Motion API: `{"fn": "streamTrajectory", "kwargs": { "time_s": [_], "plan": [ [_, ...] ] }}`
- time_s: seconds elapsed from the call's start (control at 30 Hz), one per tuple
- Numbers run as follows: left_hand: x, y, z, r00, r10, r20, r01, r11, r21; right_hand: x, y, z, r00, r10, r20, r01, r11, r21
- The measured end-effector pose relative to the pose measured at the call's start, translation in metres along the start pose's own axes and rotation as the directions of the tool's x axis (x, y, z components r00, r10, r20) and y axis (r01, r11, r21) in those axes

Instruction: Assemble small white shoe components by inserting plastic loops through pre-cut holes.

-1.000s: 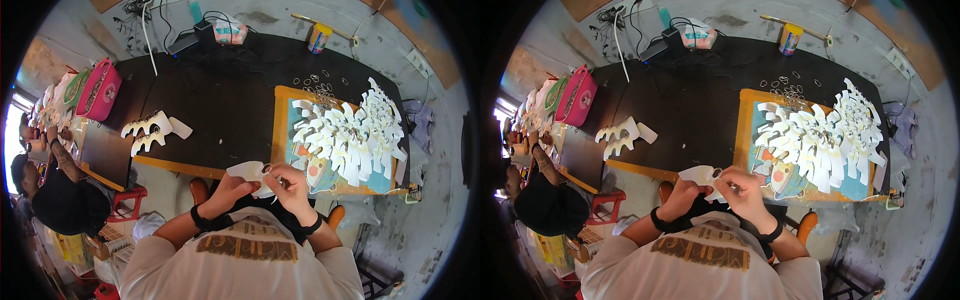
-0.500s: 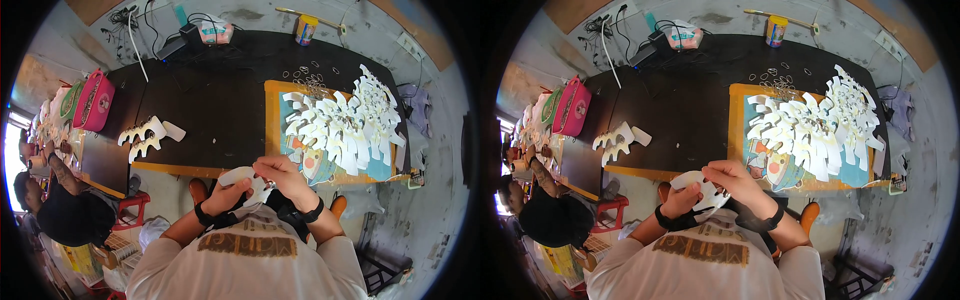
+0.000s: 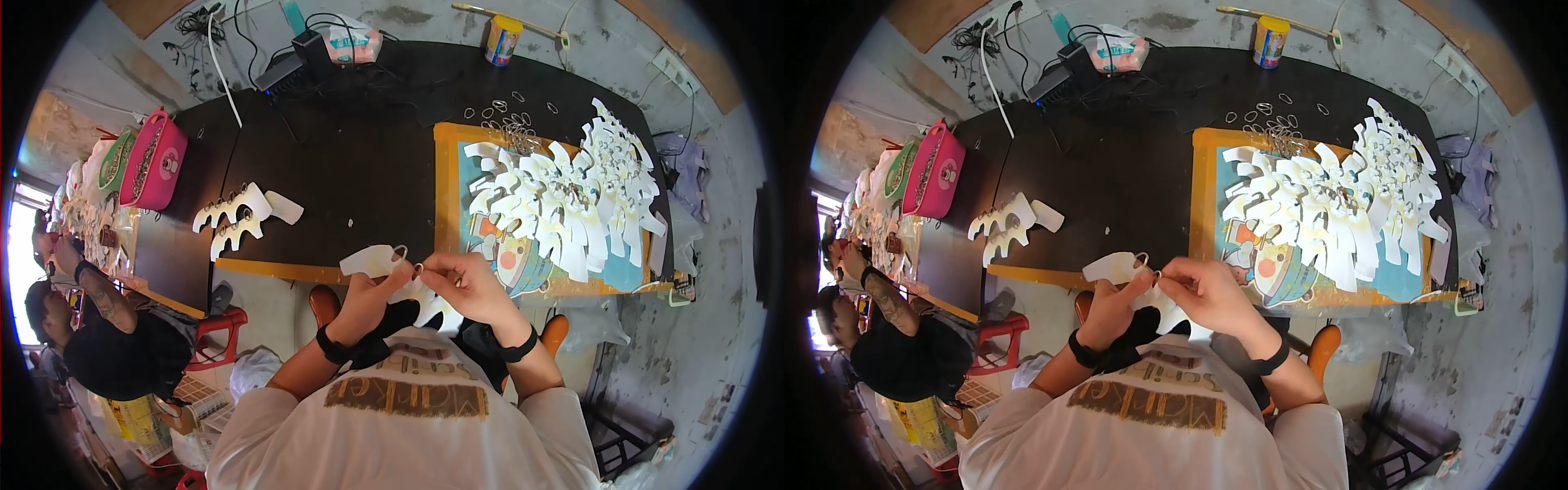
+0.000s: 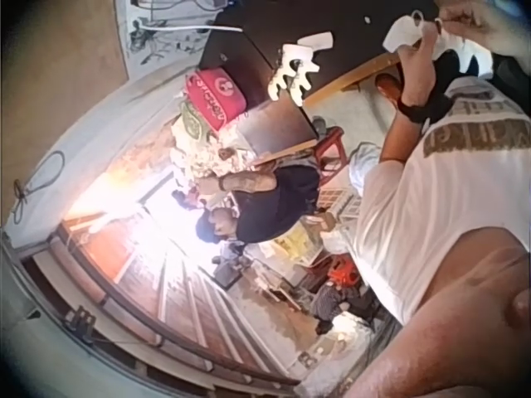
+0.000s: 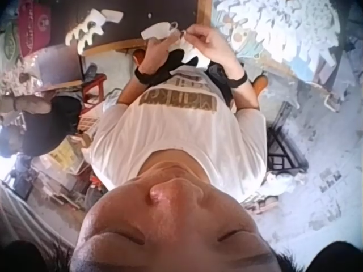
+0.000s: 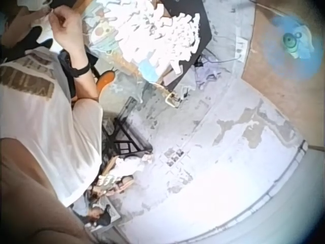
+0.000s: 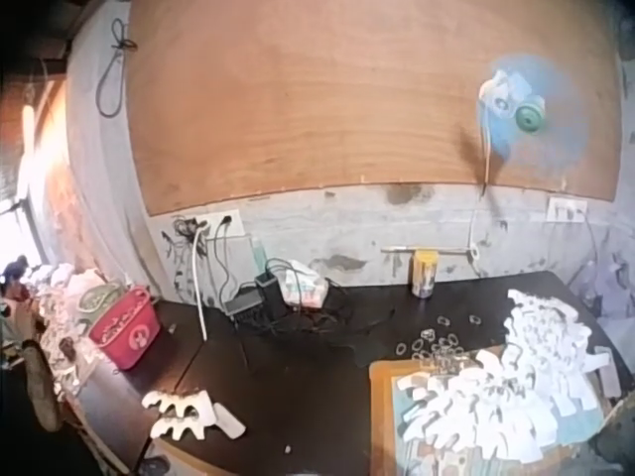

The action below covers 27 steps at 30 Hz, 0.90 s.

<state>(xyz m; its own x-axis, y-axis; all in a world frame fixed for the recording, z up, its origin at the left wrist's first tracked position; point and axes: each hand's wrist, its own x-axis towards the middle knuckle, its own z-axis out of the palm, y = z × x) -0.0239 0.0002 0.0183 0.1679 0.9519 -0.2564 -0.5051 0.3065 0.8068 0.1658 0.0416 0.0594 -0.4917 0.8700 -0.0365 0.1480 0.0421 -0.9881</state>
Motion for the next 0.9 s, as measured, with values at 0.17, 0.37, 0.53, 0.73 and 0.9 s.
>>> {"fn": "streamTrajectory", "kwargs": {
  "time_s": [0.17, 0.37, 0.53, 0.73, 0.9],
  "plan": [
    [-0.001, 0.004, 0.017, 0.965, 0.214, -0.153, -0.192, 0.971, 0.145, -0.003, -0.011, 0.011, 0.836, -0.364, -0.411, 0.156, 0.876, -0.457],
    [-0.002, 0.003, 0.03, 0.931, 0.243, -0.271, -0.223, 0.97, 0.101, -0.013, -0.005, 0.054, 0.729, -0.553, -0.402, 0.252, 0.764, -0.594],
    [0.0, 0.007, 0.026, 0.93, 0.217, -0.296, -0.202, 0.976, 0.08, -0.009, 0.009, 0.054, 0.728, -0.521, -0.445, 0.337, 0.838, -0.429],
    [-0.002, -0.007, 0.032, 0.891, 0.366, -0.27, -0.32, 0.926, 0.201, -0.008, 0.005, 0.06, 0.699, -0.422, -0.578, 0.261, 0.902, -0.344],
    [0.002, -0.005, 0.035, 0.858, 0.44, -0.265, -0.396, 0.895, 0.206, 0.0, 0.0, 0.073, 0.594, -0.237, -0.769, 0.344, 0.939, -0.023]
  ]
}}
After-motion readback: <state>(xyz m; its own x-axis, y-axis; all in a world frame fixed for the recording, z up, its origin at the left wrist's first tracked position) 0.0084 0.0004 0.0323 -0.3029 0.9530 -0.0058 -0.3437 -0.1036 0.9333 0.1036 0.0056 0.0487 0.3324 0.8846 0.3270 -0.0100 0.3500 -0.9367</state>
